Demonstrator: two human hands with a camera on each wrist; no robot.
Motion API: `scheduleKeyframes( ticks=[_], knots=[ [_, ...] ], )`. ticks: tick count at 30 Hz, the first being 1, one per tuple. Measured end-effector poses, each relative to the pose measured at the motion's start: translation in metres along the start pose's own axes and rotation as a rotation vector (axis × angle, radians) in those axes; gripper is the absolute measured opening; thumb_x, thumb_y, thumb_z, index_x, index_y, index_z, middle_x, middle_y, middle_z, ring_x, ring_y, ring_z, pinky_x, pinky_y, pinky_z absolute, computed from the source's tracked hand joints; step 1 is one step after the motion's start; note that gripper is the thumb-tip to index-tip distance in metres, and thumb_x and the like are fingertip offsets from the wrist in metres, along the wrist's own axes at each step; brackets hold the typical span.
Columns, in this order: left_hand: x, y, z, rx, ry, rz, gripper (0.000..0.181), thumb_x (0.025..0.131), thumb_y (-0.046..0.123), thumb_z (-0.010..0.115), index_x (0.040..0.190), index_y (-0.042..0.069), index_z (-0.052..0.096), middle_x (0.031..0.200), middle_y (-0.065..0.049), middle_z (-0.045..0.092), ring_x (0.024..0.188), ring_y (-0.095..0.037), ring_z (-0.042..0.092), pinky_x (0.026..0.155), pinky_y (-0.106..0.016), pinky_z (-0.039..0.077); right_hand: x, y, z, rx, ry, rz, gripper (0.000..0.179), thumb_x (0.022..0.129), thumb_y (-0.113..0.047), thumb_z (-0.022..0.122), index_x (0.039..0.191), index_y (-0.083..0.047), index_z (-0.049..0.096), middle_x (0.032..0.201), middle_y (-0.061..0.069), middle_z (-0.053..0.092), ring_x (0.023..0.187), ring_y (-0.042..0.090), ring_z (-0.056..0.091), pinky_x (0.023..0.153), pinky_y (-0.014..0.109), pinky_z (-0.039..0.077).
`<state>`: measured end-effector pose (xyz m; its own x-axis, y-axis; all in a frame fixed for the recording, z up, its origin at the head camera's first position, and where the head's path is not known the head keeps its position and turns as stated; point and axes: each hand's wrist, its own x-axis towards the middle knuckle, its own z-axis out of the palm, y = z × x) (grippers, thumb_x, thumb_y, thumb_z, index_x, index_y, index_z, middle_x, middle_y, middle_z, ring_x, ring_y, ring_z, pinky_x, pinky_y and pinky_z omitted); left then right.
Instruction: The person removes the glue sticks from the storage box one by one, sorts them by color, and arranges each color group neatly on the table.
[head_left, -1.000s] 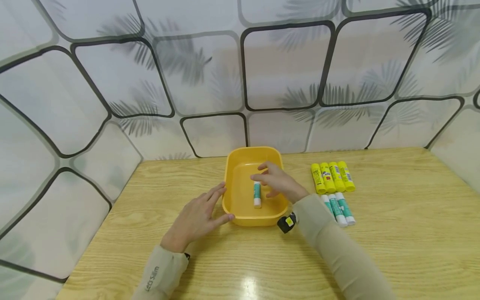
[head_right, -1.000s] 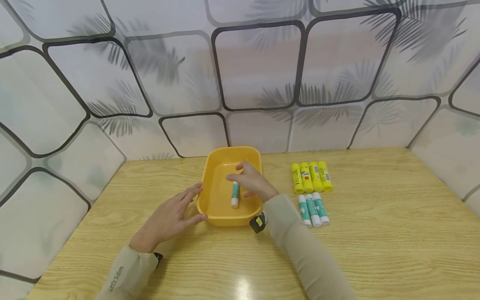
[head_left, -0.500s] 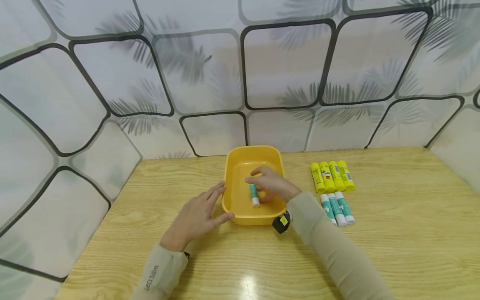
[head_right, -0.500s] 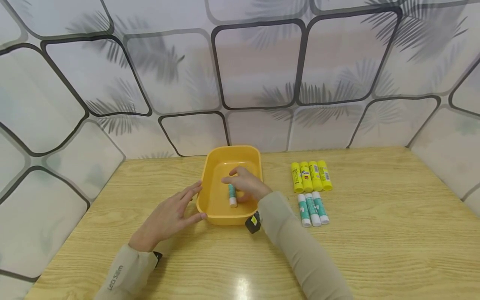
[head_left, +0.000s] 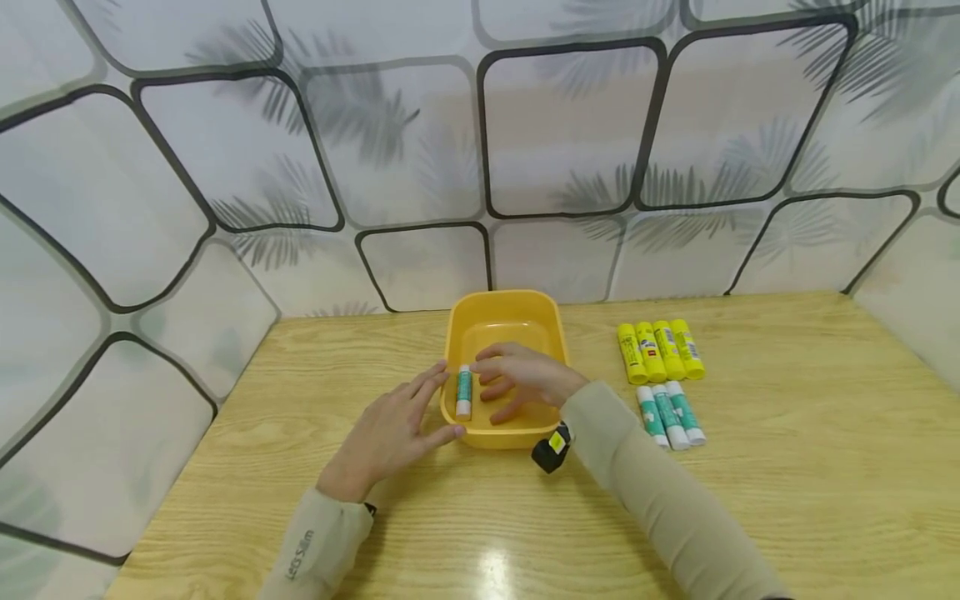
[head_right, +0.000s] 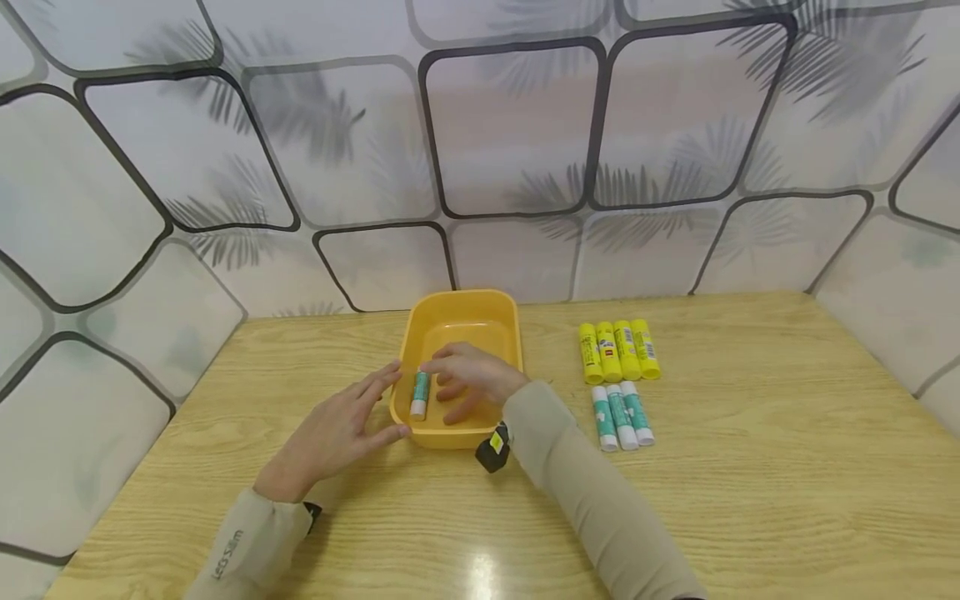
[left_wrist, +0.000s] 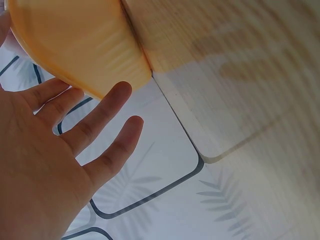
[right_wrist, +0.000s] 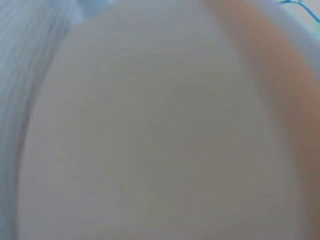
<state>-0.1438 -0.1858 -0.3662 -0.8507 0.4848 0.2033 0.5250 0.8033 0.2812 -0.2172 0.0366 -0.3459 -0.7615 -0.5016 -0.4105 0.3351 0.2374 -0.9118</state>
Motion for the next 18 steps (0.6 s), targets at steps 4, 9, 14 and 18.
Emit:
scheduleKeyframes(
  ticks=[4, 9, 14, 18],
  knots=[
    [0.0002, -0.0004, 0.0005, -0.003, 0.003, 0.0, 0.078, 0.096, 0.055, 0.063, 0.153, 0.005, 0.043, 0.16, -0.013, 0.037, 0.13, -0.038, 0.053, 0.104, -0.054, 0.046, 0.0029, 0.0007, 0.004, 0.058, -0.054, -0.005, 0.059, 0.106, -0.024, 0.054, 0.152, 0.005, 0.03, 0.144, 0.03, 0.044, 0.127, 0.044, 0.052, 0.088, 0.052, 0.057],
    [0.0006, 0.0001, 0.0005, -0.002, 0.013, 0.001, 0.079, 0.096, 0.054, 0.064, 0.152, 0.004, 0.044, 0.16, -0.013, 0.038, 0.13, -0.038, 0.053, 0.104, -0.054, 0.046, 0.0042, 0.0016, 0.0076, 0.098, -0.058, -0.017, 0.06, 0.106, -0.023, 0.052, 0.152, 0.007, 0.029, 0.143, 0.031, 0.044, 0.126, 0.043, 0.053, 0.093, 0.052, 0.055],
    [0.0003, 0.0004, 0.0005, -0.007, 0.014, -0.005, 0.079, 0.095, 0.054, 0.065, 0.152, 0.004, 0.044, 0.16, -0.013, 0.038, 0.131, -0.039, 0.052, 0.104, -0.055, 0.046, 0.0048, 0.0022, 0.0075, 0.135, -0.065, -0.008, 0.057, 0.108, -0.023, 0.048, 0.152, 0.007, 0.029, 0.141, 0.033, 0.047, 0.125, 0.043, 0.055, 0.095, 0.055, 0.053],
    [0.0004, 0.0005, 0.0012, -0.007, 0.014, -0.002, 0.078, 0.096, 0.054, 0.065, 0.151, 0.003, 0.045, 0.16, -0.013, 0.038, 0.131, -0.039, 0.053, 0.104, -0.055, 0.046, 0.0046, 0.0027, 0.0066, 0.144, -0.095, -0.011, 0.052, 0.109, -0.023, 0.046, 0.151, 0.004, 0.033, 0.138, 0.032, 0.052, 0.123, 0.044, 0.057, 0.094, 0.057, 0.053]
  ],
)
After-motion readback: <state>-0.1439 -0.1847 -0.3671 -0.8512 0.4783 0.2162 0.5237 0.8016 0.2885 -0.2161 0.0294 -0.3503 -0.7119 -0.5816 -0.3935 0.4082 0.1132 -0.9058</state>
